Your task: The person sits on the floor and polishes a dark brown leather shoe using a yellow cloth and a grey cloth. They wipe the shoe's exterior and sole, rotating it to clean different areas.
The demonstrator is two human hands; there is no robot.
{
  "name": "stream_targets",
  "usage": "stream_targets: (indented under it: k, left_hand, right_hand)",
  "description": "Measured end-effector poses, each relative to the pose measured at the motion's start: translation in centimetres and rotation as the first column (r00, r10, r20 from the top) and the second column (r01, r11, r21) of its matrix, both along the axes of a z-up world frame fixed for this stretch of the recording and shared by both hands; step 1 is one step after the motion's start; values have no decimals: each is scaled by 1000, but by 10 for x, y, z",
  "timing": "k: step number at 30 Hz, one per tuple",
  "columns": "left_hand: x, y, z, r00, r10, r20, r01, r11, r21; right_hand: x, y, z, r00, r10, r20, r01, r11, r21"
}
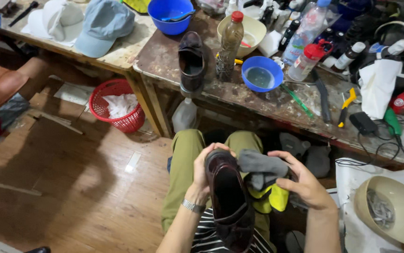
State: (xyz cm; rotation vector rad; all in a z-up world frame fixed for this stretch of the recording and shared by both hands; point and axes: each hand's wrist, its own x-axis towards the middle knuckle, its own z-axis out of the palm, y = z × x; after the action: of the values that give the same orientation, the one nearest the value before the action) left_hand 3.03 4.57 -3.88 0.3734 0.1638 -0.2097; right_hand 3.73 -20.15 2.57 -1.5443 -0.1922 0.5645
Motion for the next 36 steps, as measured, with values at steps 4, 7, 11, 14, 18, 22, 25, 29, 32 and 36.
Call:
stream_targets:
  k: [4, 7, 11, 14, 18, 22, 25, 29, 32, 36]
  left_hand:
    - [1, -7, -16, 996, -89, -32, 88, 996, -28]
    - [2, -12, -23, 958, -164, -234, 120, 974, -190]
    - [15, 10, -62, 985, 88, -147, -68, 988, 139]
    - [18, 29, -76, 968, 246, -46, -214, 910, 355]
    - [16, 47, -66, 876, 412, -252, -368, 907, 203]
    - [17, 48, -31, 792, 470, -390, -469, 877, 103]
    - [6, 37, 5, 878, 431, -210, -398, 899, 183]
    - [-1, 30, 25, 849, 515, -116, -419, 791, 446]
    - [-6, 31, 42, 846, 533, -15, -420, 683, 598]
    - [-12, 30, 44, 885, 421, 200, -421, 538, 730]
  right_hand:
    - [-2, 49, 9, 932, -192, 309, 217, 975, -46]
    - [-8, 83, 29, 620, 163, 767, -43, 984, -175]
    - [-17, 74, 1, 706, 155, 690, -75, 987, -145]
    - [-20, 29, -36, 826, 201, 527, -116, 975, -190]
    - [-9, -36, -108, 891, -449, 70, 413, 735, -537]
    - [-19, -8, -67, 725, -658, 205, 666, 745, 38]
    - [-21, 22, -31, 608, -421, 673, 499, 862, 89]
    - [-11, 78, 29, 315, 577, 753, 150, 754, -640]
    - [-10, 84, 39, 119, 775, 620, 231, 586, -777]
    - [-5, 80, 50, 224, 867, 445, -264, 493, -829]
